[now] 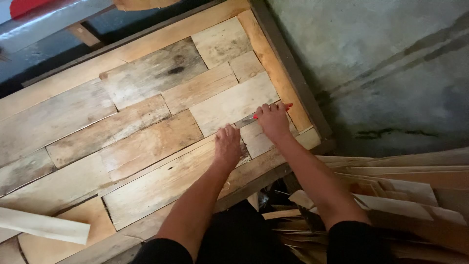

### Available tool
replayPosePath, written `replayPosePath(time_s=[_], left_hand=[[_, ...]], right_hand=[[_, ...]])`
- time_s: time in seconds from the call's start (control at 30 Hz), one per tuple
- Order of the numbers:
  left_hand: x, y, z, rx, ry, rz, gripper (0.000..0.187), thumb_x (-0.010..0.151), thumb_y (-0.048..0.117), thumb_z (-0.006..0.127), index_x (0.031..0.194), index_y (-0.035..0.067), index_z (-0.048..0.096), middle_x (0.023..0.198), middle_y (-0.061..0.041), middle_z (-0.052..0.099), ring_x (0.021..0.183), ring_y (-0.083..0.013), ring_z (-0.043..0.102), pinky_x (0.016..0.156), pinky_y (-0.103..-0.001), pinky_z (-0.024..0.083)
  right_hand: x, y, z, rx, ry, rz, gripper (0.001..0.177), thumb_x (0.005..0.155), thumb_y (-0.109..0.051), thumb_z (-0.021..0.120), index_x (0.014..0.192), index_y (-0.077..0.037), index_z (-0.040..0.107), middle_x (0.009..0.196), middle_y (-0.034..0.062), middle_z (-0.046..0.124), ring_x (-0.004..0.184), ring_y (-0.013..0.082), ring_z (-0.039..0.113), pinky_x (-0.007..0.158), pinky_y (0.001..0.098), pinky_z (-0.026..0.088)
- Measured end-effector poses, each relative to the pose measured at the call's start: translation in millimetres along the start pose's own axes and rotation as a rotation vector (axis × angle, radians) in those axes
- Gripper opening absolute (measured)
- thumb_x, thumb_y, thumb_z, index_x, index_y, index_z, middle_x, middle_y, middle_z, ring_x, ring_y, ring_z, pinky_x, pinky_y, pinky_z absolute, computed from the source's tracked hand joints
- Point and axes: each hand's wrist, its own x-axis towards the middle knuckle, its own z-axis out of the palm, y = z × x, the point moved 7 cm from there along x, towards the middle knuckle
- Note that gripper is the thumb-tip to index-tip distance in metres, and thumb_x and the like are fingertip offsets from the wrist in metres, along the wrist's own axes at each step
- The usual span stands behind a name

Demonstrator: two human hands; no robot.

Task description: Fitting and trimming small wooden pieces into a larger wooden frame.

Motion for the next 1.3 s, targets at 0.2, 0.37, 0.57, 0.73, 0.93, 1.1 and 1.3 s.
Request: replayPosePath(time_s=[0.2, 0.37, 0.57, 0.73, 0.93, 1.1, 1.3], left_hand=[[5.0, -0.7, 1.9, -0.057, -0.150, -0.005, 0.085, 0.089, 0.041, 0.075, 0.147, -0.003, 0.031, 0.152, -0.032, 0.028, 0.133, -0.0516, 0.038, 0.102, -0.059, 0.047], [-1.0, 1.0, -3.8, 0.063, -0.133, 0.000, 0.086, 0.086, 0.031, 0.079, 0.150, -0.002, 0.032, 0.158, -0.029, 0.029, 0.137, -0.0488, 0.039, 0.106, -0.054, 0.048], [4.5, -0.6, 6.4, -0.010, -0.126, -0.019, 0.091, 0.085, 0.036, 0.080, 0.152, 0.002, 0.029, 0.157, -0.029, 0.026, 0.138, -0.0515, 0.035, 0.106, -0.059, 0.045], [1.4, -0.3, 11.0, -0.062, -0.036, -0.041, 0.088, 0.087, 0.038, 0.079, 0.153, 0.005, 0.030, 0.157, -0.027, 0.028, 0.140, -0.0507, 0.036, 0.109, -0.061, 0.044], [0.6, 2.4, 5.1, 0.023, -0.130, -0.006, 0.092, 0.087, 0.036, 0.078, 0.155, 0.004, 0.026, 0.159, -0.027, 0.024, 0.141, -0.0504, 0.033, 0.109, -0.058, 0.043], [3.9, 2.9, 6.3, 0.035, -0.173, -0.007, 0.087, 0.094, 0.043, 0.068, 0.156, 0.002, 0.023, 0.158, -0.029, 0.022, 0.138, -0.0516, 0.032, 0.107, -0.059, 0.043], [0.7, 2.9, -0.1, 0.000, -0.131, -0.016, 0.085, 0.094, 0.046, 0.068, 0.154, 0.003, 0.027, 0.158, -0.028, 0.025, 0.140, -0.0498, 0.034, 0.110, -0.058, 0.043]], right_hand=[[31.4, -1.5, 0.1, -0.011, -0.254, -0.099, 0.014, 0.090, -0.012, 0.070, 0.101, -0.006, 0.075, 0.098, 0.0098, 0.068, 0.096, 0.0278, 0.067, 0.093, 0.0475, 0.044], [66.8, -2.9, -12.2, -0.010, -0.484, -0.205, 0.010, 0.094, -0.015, 0.067, 0.095, -0.012, 0.077, 0.096, 0.0092, 0.072, 0.097, 0.0267, 0.069, 0.093, 0.0489, 0.042], [90.0, -3.4, 19.6, -0.009, -0.515, -0.260, 0.013, 0.095, -0.013, 0.065, 0.093, -0.015, 0.078, 0.094, 0.0043, 0.077, 0.091, 0.0241, 0.072, 0.087, 0.0448, 0.042], [95.0, -3.4, 30.1, -0.018, -0.543, -0.255, 0.013, 0.094, -0.012, 0.066, 0.094, -0.014, 0.079, 0.092, 0.0041, 0.077, 0.089, 0.0231, 0.072, 0.087, 0.0442, 0.041], [87.4, -5.1, 49.3, -0.067, -0.512, -0.267, 0.014, 0.096, -0.012, 0.065, 0.095, -0.016, 0.079, 0.093, 0.0030, 0.076, 0.093, 0.0233, 0.071, 0.093, 0.0442, 0.040], [79.3, -1.4, 52.7, -0.012, -0.420, -0.229, 0.011, 0.091, -0.021, 0.066, 0.093, -0.015, 0.076, 0.093, 0.0061, 0.075, 0.093, 0.0237, 0.070, 0.091, 0.0447, 0.039], [73.8, -1.9, 33.5, 0.071, -0.390, -0.163, 0.014, 0.098, -0.020, 0.063, 0.091, -0.016, 0.074, 0.087, 0.0065, 0.078, 0.084, 0.0250, 0.072, 0.087, 0.0430, 0.042]])
